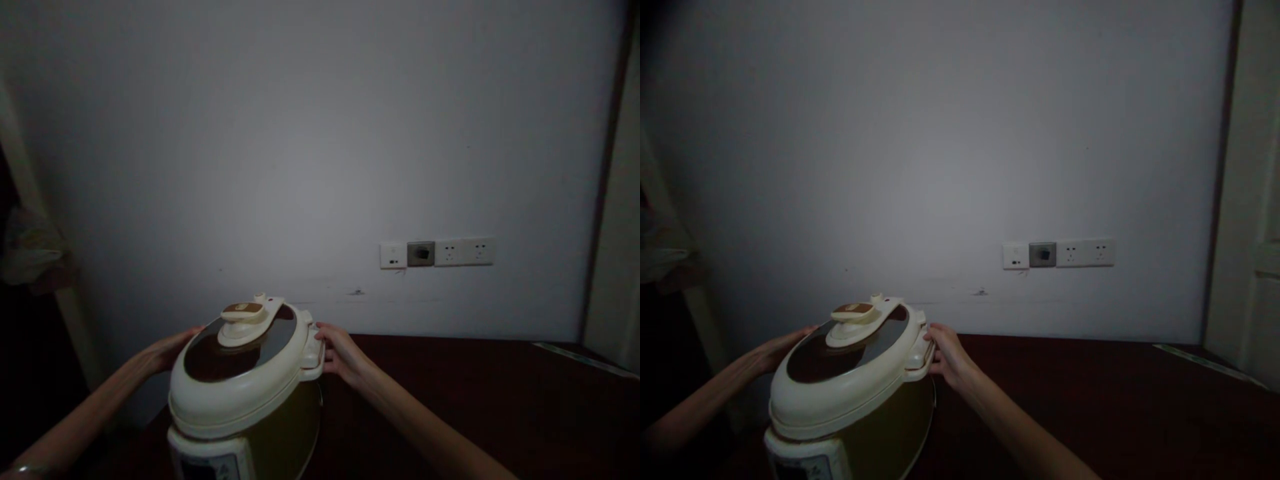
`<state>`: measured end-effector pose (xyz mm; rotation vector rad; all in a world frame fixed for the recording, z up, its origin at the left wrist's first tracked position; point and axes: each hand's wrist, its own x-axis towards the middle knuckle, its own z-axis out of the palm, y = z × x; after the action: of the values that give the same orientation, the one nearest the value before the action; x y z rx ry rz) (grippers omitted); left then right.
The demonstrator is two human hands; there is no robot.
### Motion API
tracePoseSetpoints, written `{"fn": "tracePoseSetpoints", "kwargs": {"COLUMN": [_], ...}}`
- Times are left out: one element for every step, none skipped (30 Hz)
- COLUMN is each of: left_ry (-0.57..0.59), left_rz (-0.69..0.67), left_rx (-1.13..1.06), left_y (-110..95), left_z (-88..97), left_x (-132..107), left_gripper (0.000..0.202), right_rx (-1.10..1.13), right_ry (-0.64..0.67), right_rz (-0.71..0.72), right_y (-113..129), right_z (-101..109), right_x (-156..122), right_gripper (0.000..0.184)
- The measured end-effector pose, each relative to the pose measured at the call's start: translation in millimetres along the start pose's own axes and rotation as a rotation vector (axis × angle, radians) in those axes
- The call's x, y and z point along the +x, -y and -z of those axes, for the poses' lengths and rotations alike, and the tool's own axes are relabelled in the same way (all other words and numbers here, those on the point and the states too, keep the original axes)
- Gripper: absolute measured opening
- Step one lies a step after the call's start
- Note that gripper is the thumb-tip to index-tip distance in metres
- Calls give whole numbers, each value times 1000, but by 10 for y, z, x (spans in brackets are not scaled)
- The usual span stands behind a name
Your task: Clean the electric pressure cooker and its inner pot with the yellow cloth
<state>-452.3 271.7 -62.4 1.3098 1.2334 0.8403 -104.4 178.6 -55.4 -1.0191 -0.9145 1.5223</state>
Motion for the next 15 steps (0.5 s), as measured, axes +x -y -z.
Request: {"fn": "tracePoseSetpoints", "kwargs": {"left_ry": [91,171,190,193,191,185,177,174,178,190,210,229,246,240,180], "left_rz": [58,115,134,143,150,153,150,150,152,160,166,171,171,151,85], "left_rx": [-84,-153,-182,-182,-164,-140,-114,-95,-85,-81,-78,-69,-50,-21,16], "left_y": [14,22,25,24,19,13,5,-3,-12,-22,-33,-44,-58,-73,-91], "left_z": [24,44,58,67,72,76,79,81,83,81,76,66,51,34,16], "left_x": [8,15,21,27,31,35,37,37,35,28,16,0,-21,-45,-72], "left_gripper": [38,37,37,37,38,39,39,39,40,40,41,41,40,38,35], "right_rx": [0,2,7,14,21,27,34,40,45,51,53,52,46,34,19], "right_ry": [-13,-19,-20,-19,-11,5,24,41,55,63,62,55,51,55,64], "right_rz": [-5,-5,-4,2,9,17,24,27,27,25,21,16,14,12,11], "right_y": [-5,-11,-17,-25,-33,-42,-51,-60,-67,-73,-77,-78,-78,-76,-72], "right_z": [-16,-25,-28,-24,-15,-3,12,29,48,66,85,104,123,143,162], "right_x": [4,5,5,5,7,9,12,15,18,20,21,21,19,15,9], "right_gripper": [43,45,46,46,45,44,43,43,43,44,47,50,52,53,54]}}
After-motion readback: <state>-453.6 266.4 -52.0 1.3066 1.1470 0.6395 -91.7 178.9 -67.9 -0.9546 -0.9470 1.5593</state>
